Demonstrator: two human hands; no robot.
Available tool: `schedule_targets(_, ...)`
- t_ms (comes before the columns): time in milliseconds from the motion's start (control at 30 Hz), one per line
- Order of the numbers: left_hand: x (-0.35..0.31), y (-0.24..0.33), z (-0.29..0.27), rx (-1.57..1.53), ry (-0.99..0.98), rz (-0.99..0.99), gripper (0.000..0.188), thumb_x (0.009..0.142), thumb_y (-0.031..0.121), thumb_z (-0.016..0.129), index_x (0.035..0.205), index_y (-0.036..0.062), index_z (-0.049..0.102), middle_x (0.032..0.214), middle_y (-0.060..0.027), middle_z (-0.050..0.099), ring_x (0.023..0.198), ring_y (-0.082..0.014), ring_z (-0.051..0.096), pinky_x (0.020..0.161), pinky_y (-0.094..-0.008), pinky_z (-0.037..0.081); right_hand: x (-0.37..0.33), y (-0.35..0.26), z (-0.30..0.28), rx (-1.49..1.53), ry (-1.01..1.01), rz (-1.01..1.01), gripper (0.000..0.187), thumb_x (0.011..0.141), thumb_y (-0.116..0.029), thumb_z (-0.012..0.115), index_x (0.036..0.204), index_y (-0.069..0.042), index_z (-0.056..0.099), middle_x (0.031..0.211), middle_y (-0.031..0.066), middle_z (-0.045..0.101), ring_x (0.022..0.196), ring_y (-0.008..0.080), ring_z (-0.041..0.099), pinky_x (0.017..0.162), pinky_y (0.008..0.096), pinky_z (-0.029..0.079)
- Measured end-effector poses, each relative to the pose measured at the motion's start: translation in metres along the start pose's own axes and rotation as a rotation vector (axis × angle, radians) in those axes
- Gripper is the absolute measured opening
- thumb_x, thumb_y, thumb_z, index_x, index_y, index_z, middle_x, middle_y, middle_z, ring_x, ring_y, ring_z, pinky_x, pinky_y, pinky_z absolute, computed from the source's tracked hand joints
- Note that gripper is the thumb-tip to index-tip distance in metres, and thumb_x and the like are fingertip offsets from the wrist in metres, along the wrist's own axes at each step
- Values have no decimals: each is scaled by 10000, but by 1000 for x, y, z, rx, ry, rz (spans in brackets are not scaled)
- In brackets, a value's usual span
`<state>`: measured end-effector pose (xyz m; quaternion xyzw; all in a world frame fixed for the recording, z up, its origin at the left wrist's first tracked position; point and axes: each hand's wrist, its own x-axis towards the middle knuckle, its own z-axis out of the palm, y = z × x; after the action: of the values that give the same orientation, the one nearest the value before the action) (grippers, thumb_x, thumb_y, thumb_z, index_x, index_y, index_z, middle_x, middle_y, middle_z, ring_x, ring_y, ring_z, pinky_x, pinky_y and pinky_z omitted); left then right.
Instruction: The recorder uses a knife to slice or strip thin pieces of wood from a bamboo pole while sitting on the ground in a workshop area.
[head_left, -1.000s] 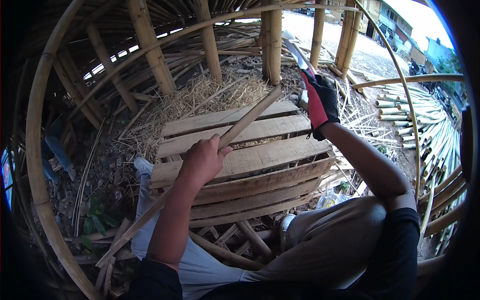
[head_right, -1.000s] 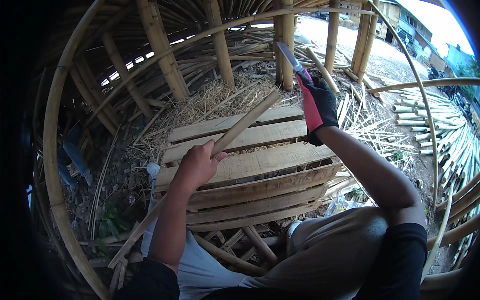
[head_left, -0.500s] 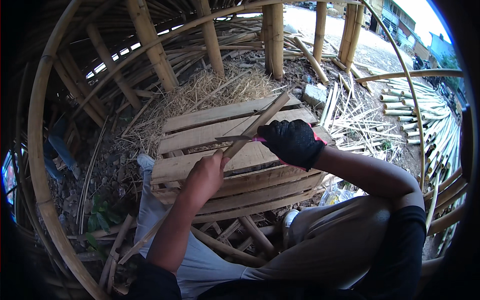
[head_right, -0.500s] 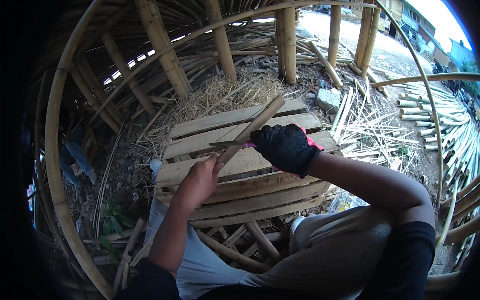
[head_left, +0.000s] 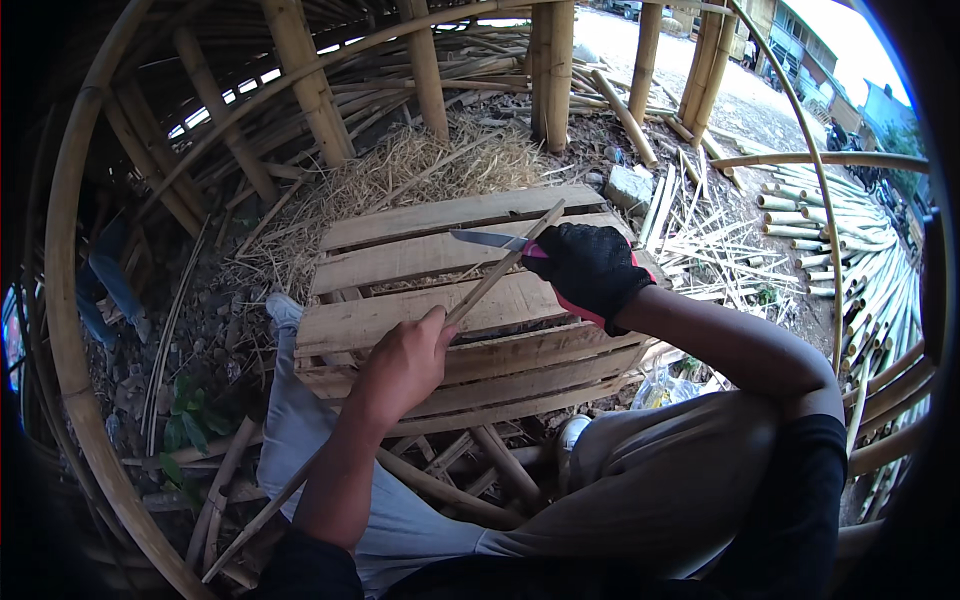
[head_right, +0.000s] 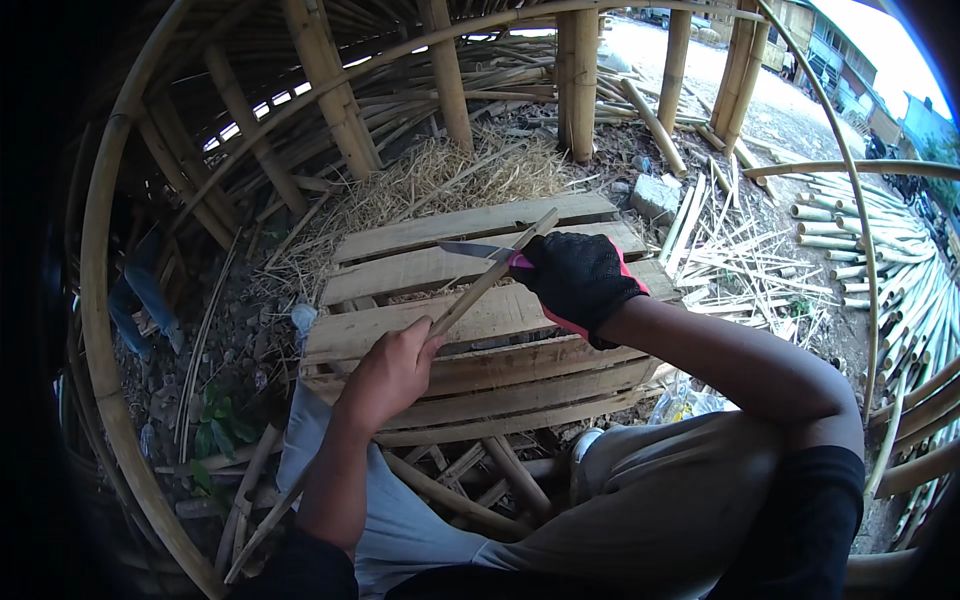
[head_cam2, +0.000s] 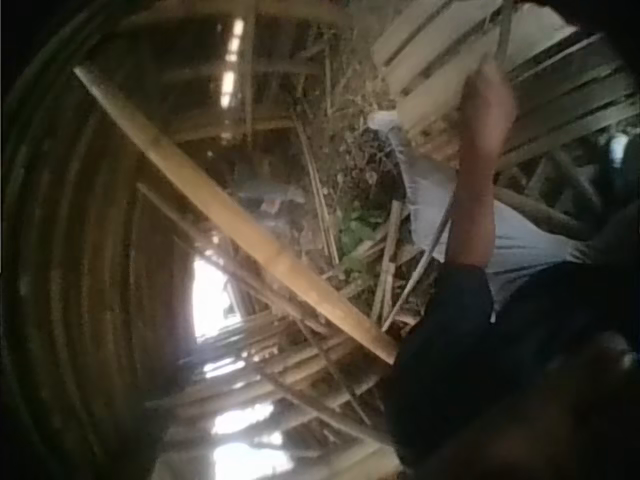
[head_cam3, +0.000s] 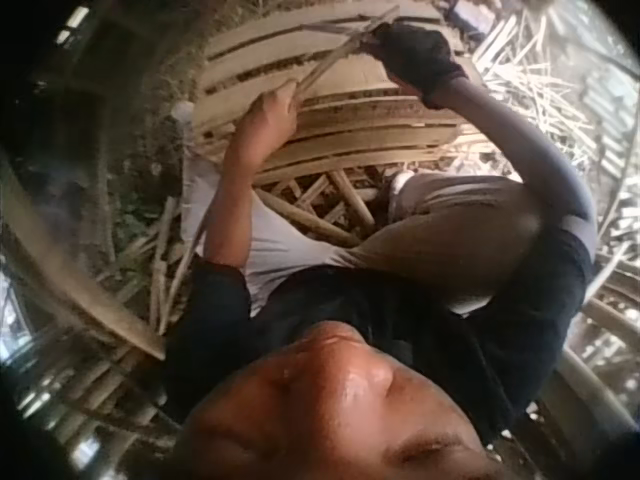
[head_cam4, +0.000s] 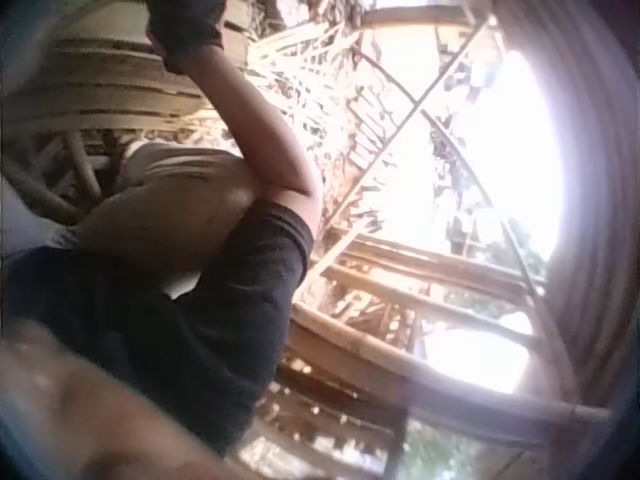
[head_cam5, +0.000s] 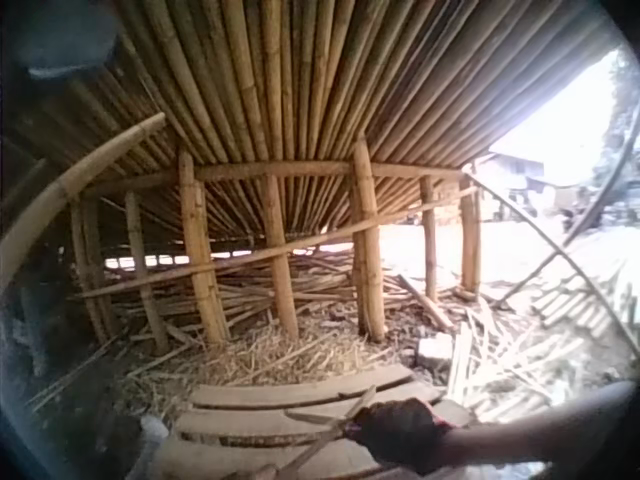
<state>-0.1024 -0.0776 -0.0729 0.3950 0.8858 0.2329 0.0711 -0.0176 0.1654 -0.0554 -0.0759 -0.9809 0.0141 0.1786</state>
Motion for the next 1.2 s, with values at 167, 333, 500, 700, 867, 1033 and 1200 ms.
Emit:
schedule_targets(167,-5,7,-2,2,-55,-5,228,984,223,510,968,-4,517,815,-288,620,862,-494,590,676,-557,438,-2,4,0,-131,-165,111,419,1000,-421,417,902,-123,694,732,141,675,681,341,667,645,457,505)
schedule_targets(333,-17,15,-7,24,-55,-29,248,993,240,499,951,-4,525,791,-287,618,838,-501,590,669,-556,443,14,21,8,-225,71,193,654,1015,-464,276,651,-100,678,569,111,631,563,330,641,578,463,488)
schedule_targets(500,-9,12,1,29,-21,5,276,1008,271,463,946,9,522,783,-260,636,805,-474,620,674,-549,487,28,52,16,-461,143,103,508,1014,-413,322,781,-126,671,592,72,648,527,301,636,525,451,484)
schedule_targets(700,-17,2,-28,-66,178,-15,295,1014,254,463,914,-20,507,728,-279,575,782,-489,573,629,-538,402,27,238,-30,-378,188,714,599,984,-524,320,928,-73,710,785,175,693,796,374,676,704,467,495)
schedule_targets(867,5,-9,-27,-110,199,18,324,1020,269,461,903,-29,509,711,-274,559,742,-489,549,626,-495,412,36,131,-13,267,160,640,744,875,-713,496,971,-8,713,698,116,599,667,167,541,654,335,427)
schedule_targets(1033,5,-5,-14,-127,168,-6,312,1018,255,460,914,-34,511,743,-286,571,766,-495,557,640,-499,421,31,25,-17,434,118,380,574,809,-624,671,822,-50,667,735,134,652,673,272,653,624,377,484)
schedule_targets(1200,10,13,3,-134,76,56,291,1013,235,460,902,-29,511,752,-286,589,787,-492,577,658,-527,434,11,-6,0,329,326,-285,543,818,-545,695,972,-28,633,1031,165,654,772,309,686,701,388,549)
